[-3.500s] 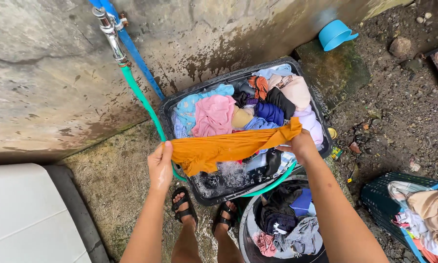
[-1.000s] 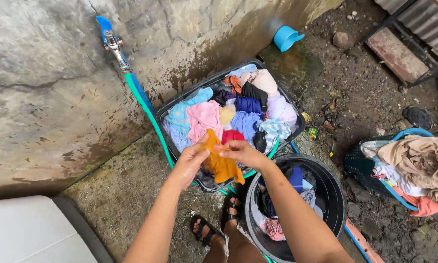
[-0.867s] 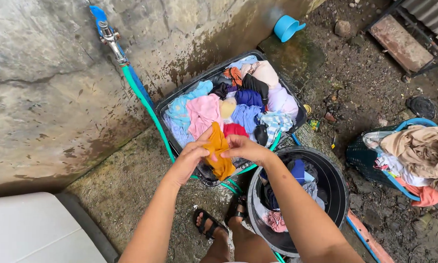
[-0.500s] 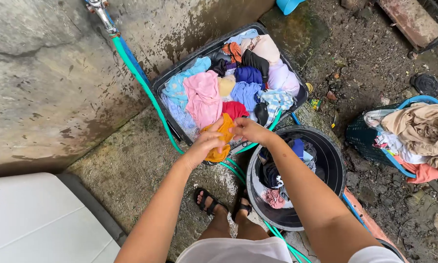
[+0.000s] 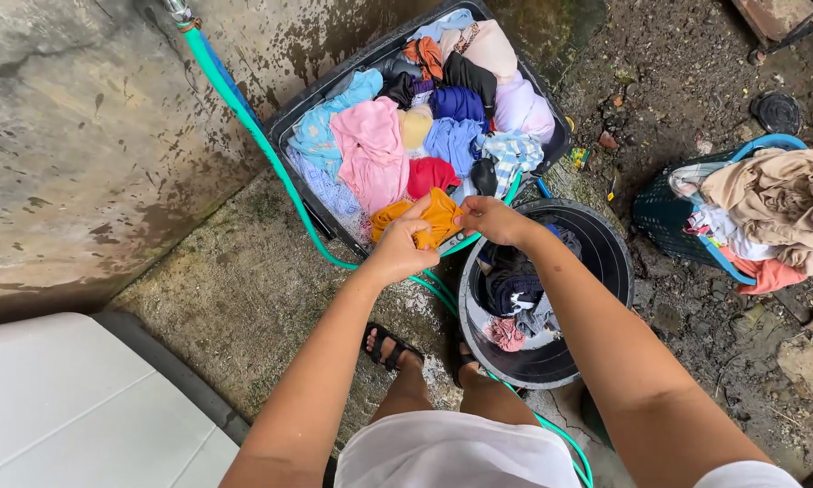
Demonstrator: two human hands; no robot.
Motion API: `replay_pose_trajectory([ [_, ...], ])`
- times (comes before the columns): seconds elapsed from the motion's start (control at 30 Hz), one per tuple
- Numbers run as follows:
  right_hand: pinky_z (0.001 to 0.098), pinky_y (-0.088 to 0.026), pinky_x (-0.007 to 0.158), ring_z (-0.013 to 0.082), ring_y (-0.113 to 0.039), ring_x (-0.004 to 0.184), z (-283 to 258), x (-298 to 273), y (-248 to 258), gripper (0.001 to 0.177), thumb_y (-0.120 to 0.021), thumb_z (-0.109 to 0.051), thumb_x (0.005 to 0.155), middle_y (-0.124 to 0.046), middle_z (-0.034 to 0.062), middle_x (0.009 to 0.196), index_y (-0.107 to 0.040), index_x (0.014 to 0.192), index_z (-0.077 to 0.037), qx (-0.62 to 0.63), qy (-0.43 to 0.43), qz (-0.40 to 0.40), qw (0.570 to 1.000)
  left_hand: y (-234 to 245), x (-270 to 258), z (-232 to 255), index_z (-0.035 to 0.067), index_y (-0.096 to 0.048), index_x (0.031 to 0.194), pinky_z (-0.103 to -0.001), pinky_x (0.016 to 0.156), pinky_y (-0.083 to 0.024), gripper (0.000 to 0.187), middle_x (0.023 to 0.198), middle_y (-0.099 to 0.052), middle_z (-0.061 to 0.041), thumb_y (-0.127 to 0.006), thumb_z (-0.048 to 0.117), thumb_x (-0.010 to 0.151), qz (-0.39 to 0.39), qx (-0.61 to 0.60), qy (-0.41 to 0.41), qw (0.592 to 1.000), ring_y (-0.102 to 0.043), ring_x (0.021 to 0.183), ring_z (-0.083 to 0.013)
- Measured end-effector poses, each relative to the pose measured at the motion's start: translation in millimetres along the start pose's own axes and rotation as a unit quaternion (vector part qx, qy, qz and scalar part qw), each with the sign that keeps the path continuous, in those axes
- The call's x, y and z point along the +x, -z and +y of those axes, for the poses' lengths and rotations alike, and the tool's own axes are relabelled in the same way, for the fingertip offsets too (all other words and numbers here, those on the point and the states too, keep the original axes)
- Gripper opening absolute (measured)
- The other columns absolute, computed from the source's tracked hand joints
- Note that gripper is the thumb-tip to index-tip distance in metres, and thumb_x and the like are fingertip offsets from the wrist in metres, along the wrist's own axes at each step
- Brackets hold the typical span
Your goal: Sorting, rinsing, and preparing laundry for a washing machine.
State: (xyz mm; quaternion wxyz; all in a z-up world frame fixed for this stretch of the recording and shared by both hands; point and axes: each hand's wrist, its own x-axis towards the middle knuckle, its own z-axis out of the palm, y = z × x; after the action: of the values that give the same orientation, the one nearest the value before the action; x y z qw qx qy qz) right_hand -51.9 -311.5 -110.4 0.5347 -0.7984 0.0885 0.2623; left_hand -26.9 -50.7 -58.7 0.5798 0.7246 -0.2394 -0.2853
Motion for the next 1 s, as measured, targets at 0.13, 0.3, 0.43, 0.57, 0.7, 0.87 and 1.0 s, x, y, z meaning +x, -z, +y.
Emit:
replay_pose_trajectory([
  [0.13,0.0271,-0.052,0.075,0.0102,-0.063,0.078,-16,-2,4,0.019,-0.067,-0.024,0.096,-0.066,0.0003,0.084,-0.063,0.094,-0.006,0.0,-0.025,0.033,0.999,5,12,-4,-0.002,-0.055,0.066,-0.027,0.067,-0.053,0.02,0.168,-0.035,-0.016,-0.074,0.002,0.063,-0.005,0.003,-0.042,0.999,-0.068,0.088,-0.0101],
  [0.3,0.027,-0.051,0.073,0.0103,-0.061,0.077,-18,12,-13,0.02,-0.069,-0.024,0.096,-0.064,0.0003,0.082,-0.062,0.093,-0.005,-0.005,-0.011,0.037,0.999,20,10,-24,-0.003,-0.056,0.064,-0.029,0.081,-0.054,0.021,0.168,-0.03,-0.019,-0.077,0.001,0.063,-0.02,0.004,-0.072,0.997,-0.064,0.117,-0.0152],
  [0.43,0.0279,-0.05,0.069,0.0106,-0.062,0.076,-28,8,-17,0.022,-0.069,-0.025,0.096,-0.064,0.0,0.082,-0.061,0.091,-0.005,-0.005,-0.019,0.039,0.999,26,14,-10,-0.001,-0.057,0.064,-0.029,0.082,-0.054,0.027,0.168,-0.03,-0.02,-0.082,0.007,0.066,-0.027,0.021,-0.051,0.998,-0.065,0.118,-0.0168],
  [0.57,0.028,-0.047,0.066,0.0105,-0.063,0.077,-44,10,-10,0.023,-0.068,-0.027,0.097,-0.063,-0.0004,0.083,-0.061,0.091,-0.006,-0.014,-0.045,0.035,0.998,33,11,-3,-0.003,-0.055,0.063,-0.029,0.078,-0.054,0.033,0.167,-0.03,-0.018,-0.086,0.01,0.065,-0.027,0.046,-0.017,0.998,-0.068,0.106,-0.0153],
  [0.7,0.0274,-0.048,0.067,0.011,-0.066,0.079,-40,17,-15,0.023,-0.069,-0.028,0.096,-0.065,-0.0001,0.085,-0.063,0.092,-0.007,-0.034,-0.042,0.008,0.999,46,-9,9,-0.003,-0.06,0.069,-0.03,0.074,-0.054,0.024,0.168,-0.036,-0.011,-0.081,0.007,0.063,-0.03,0.069,0.013,0.997,-0.066,0.088,-0.0158],
  [0.87,0.0282,-0.052,0.07,0.0114,-0.07,0.083,-66,12,-18,0.022,-0.067,-0.031,0.096,-0.067,-0.0005,0.091,-0.062,0.095,-0.01,-0.026,-0.046,-0.028,0.998,57,-22,49,-0.001,-0.069,0.087,-0.029,0.07,-0.052,0.027,0.163,-0.045,-0.004,-0.072,-0.001,0.06,-0.016,0.028,0.038,0.999,-0.061,0.079,-0.0145],
  [1.0,0.0306,-0.051,0.071,0.0098,-0.069,0.086,-81,-3,-24,0.02,-0.063,-0.032,0.098,-0.069,-0.0016,0.095,-0.061,0.098,-0.011,0.031,-0.065,-0.006,0.997,54,-15,13,-0.005,-0.068,0.101,-0.028,0.079,-0.054,0.035,0.156,-0.055,-0.01,-0.069,-0.004,0.066,0.058,0.037,-0.063,0.996,-0.066,0.101,-0.0136],
])
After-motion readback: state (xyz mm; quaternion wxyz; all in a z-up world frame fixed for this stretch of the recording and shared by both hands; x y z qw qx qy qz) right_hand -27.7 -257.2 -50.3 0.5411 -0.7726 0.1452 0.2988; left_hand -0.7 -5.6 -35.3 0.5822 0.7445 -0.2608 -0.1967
